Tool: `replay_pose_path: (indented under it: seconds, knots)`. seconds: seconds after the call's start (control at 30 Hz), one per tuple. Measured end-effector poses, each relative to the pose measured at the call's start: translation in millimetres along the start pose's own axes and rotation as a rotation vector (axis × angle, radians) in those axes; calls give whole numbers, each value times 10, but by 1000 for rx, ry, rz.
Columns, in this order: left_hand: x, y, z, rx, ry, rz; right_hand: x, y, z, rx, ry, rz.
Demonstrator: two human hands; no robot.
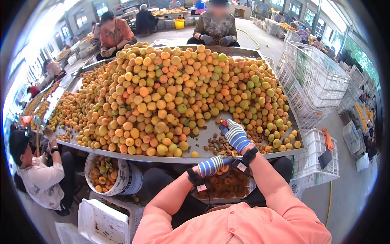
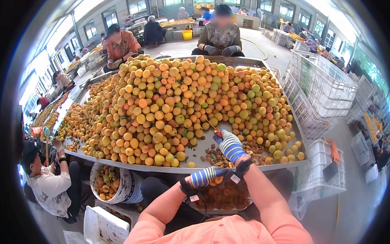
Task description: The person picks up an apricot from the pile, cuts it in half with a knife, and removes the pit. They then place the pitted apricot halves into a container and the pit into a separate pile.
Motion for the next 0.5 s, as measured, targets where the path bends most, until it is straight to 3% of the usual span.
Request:
replay_pose_path:
  seconds: [0.13,0.23,0.27,0.4,0.47,0.5]
  knots:
    - [-6,23,-169,10,27,6,97,129,-32,-7,-67,53]
    - [-8,-21,-225,-116,-231,163,205,254,-60,19,-13,85]
    - [5,-29,-279,-42,-506,181,195,291,-31,13,3,70]
    - [106,-179,-554,-8,-940,334,234,422,-23,6,11,92]
    - [342,-306,-761,-160,-485,329,139,455,206,8,-67,147]
    - [286,-107,-559,-138,-528,469,17,498,384,10,-154,189]
Point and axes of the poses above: each hand's wrist, its own y-axis away from the middle knuckle, its own x-axis out of the back of the hand, z = x × y, the point moved 6 cm from there along -y, towards the middle knuckle, and after that the axes turned 11 degrees about x, right-handed, at the moved point
